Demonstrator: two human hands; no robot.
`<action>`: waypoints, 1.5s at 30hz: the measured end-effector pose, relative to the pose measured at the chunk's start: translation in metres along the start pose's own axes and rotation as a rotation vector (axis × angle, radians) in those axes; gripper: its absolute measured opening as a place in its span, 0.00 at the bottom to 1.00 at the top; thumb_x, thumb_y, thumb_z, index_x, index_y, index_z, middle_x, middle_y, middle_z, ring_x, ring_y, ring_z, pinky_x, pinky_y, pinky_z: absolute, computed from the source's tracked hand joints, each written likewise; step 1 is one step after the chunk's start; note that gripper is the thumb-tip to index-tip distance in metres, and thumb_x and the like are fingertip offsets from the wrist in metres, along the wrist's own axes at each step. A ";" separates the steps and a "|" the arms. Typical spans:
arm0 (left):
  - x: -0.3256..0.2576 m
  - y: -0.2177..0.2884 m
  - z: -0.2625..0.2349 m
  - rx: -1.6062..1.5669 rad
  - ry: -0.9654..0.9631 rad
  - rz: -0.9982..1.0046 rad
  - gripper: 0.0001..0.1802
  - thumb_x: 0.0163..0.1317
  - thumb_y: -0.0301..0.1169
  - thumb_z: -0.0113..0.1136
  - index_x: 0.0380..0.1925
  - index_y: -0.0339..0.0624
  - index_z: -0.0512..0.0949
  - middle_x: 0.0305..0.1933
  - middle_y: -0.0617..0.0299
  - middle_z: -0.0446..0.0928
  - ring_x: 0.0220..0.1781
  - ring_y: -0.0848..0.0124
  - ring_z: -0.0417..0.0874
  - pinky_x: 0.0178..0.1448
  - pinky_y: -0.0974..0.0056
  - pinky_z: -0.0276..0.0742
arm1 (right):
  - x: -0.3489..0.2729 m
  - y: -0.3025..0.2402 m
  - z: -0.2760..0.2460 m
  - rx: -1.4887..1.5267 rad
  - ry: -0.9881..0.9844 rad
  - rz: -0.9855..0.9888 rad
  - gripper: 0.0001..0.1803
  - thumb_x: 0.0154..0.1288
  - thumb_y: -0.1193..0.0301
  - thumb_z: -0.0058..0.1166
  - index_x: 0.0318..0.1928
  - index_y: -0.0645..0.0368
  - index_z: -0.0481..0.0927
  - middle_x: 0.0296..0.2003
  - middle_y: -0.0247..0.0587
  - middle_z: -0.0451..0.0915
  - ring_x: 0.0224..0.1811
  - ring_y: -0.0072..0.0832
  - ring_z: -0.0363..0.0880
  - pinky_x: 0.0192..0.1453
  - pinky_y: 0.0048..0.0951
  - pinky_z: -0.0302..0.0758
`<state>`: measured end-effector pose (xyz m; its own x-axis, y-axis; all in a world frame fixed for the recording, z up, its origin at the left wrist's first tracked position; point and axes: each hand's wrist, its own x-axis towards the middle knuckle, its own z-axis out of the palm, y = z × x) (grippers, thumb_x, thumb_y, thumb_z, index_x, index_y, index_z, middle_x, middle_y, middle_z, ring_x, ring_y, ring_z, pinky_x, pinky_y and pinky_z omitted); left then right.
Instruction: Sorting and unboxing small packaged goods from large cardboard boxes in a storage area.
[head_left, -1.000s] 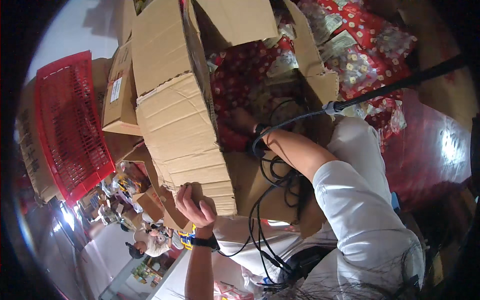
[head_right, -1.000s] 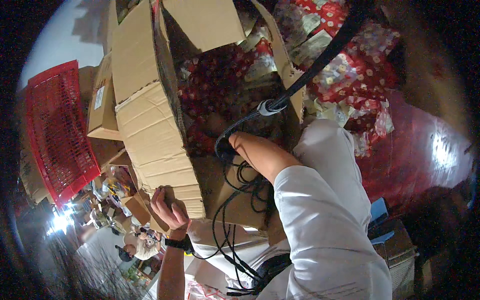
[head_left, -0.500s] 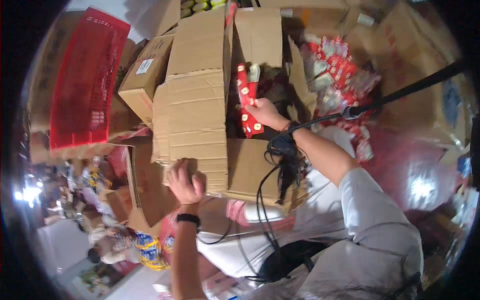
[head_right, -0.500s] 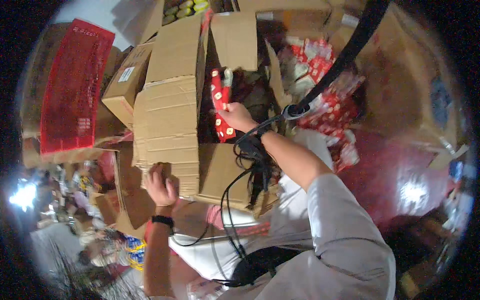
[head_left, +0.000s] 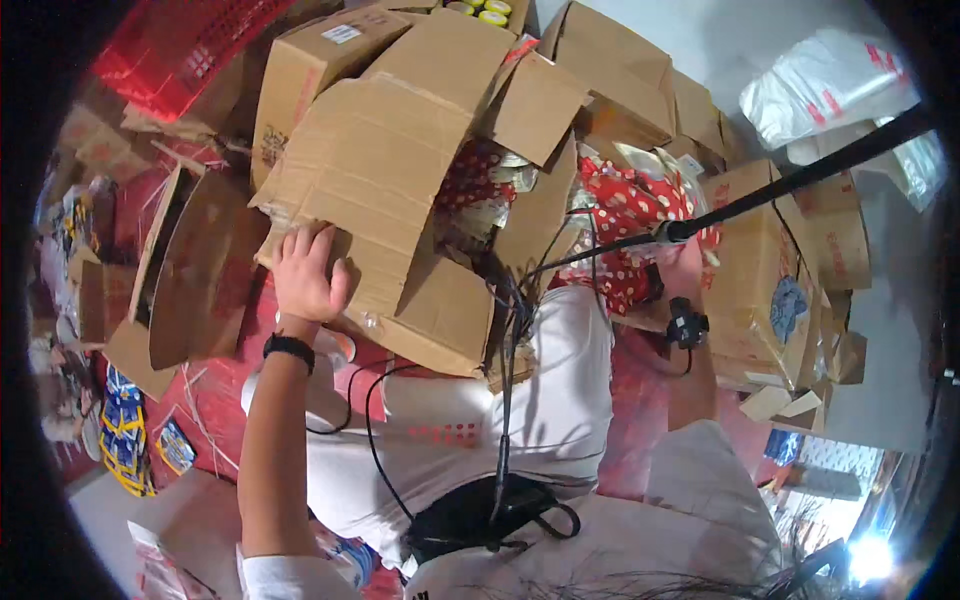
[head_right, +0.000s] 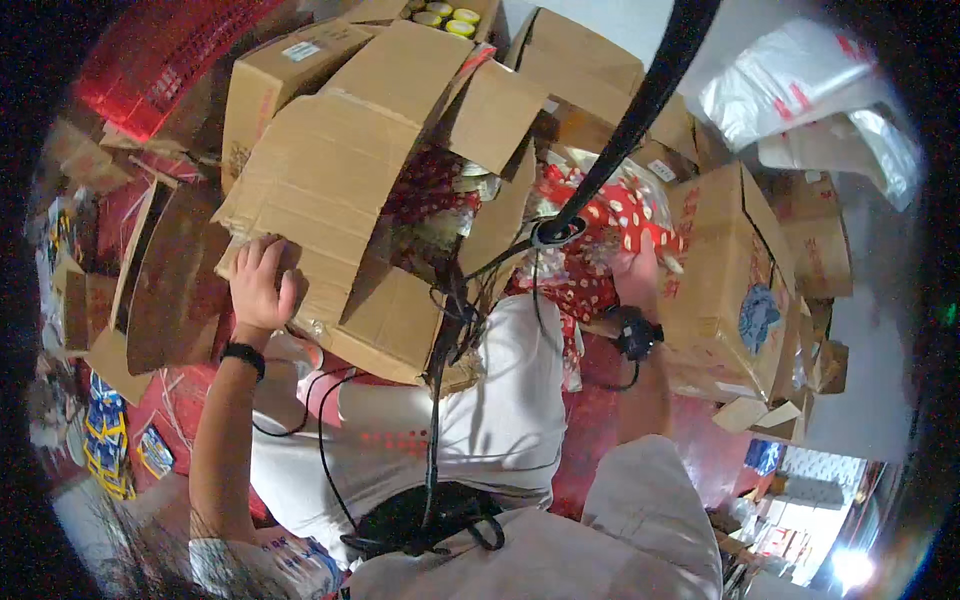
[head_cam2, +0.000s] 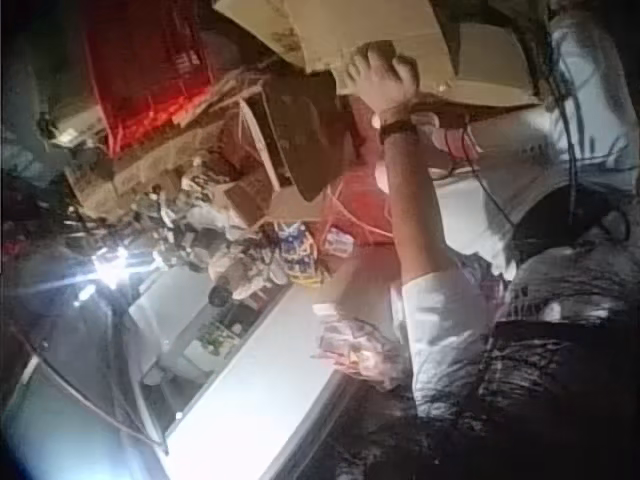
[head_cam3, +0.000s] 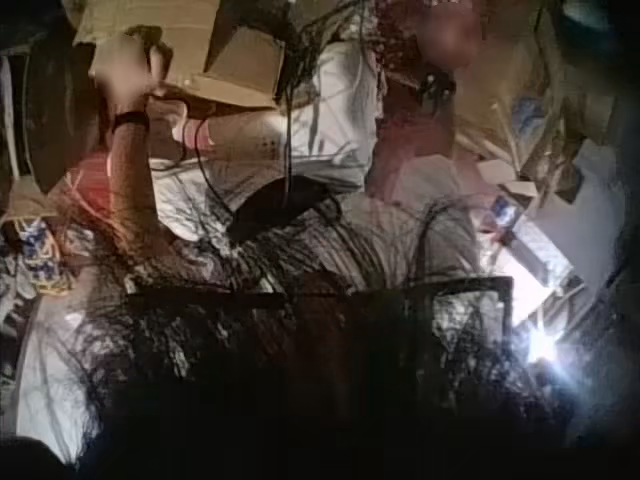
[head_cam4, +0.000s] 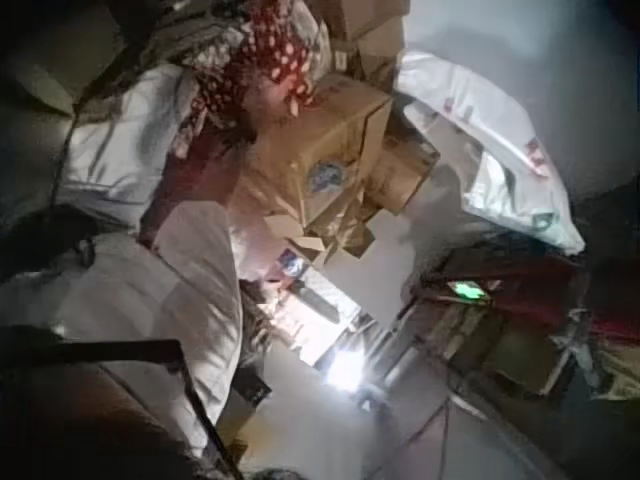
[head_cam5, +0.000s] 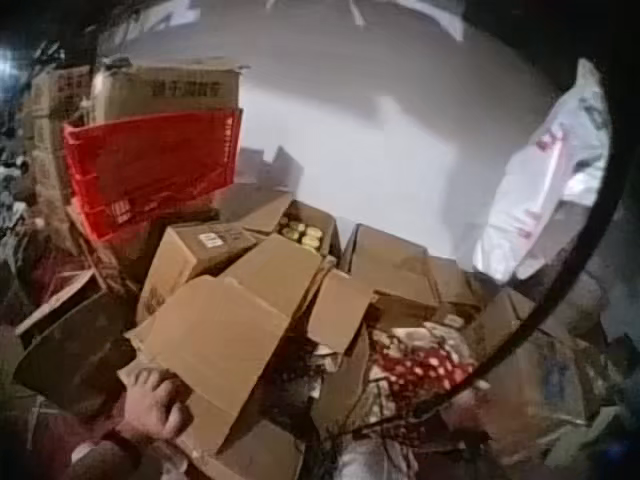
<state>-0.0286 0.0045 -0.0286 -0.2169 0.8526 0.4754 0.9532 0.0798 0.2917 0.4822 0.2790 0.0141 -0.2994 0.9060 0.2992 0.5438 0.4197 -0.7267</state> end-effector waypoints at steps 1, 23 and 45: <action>0.000 0.000 0.000 -0.023 0.000 -0.001 0.26 0.51 0.41 0.54 0.49 0.39 0.77 0.55 0.52 0.76 0.58 0.50 0.74 0.65 0.47 0.64 | 0.002 0.000 0.001 0.096 -0.056 0.278 0.27 0.77 0.55 0.45 0.66 0.60 0.68 0.54 0.42 0.78 0.47 0.29 0.79 0.47 0.33 0.79; 0.004 0.000 -0.002 0.047 -0.119 -0.040 0.28 0.51 0.43 0.54 0.51 0.39 0.78 0.56 0.52 0.76 0.60 0.51 0.74 0.68 0.46 0.63 | -0.027 0.042 0.398 0.923 -1.074 0.749 0.28 0.67 0.55 0.59 0.59 0.62 0.75 0.48 0.47 0.80 0.49 0.35 0.79 0.52 0.36 0.76; 0.012 0.006 -0.008 0.179 -0.341 0.052 0.31 0.64 0.45 0.45 0.57 0.31 0.74 0.60 0.41 0.73 0.63 0.46 0.71 0.68 0.47 0.62 | 0.008 0.005 0.469 1.251 -0.547 0.373 0.21 0.70 0.67 0.54 0.61 0.58 0.77 0.53 0.42 0.82 0.54 0.30 0.79 0.60 0.34 0.74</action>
<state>-0.0275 0.0112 -0.0146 -0.1139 0.9782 0.1737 0.9893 0.0956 0.1106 0.1146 0.2626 -0.2774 -0.7133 0.6947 -0.0929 -0.3000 -0.4225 -0.8553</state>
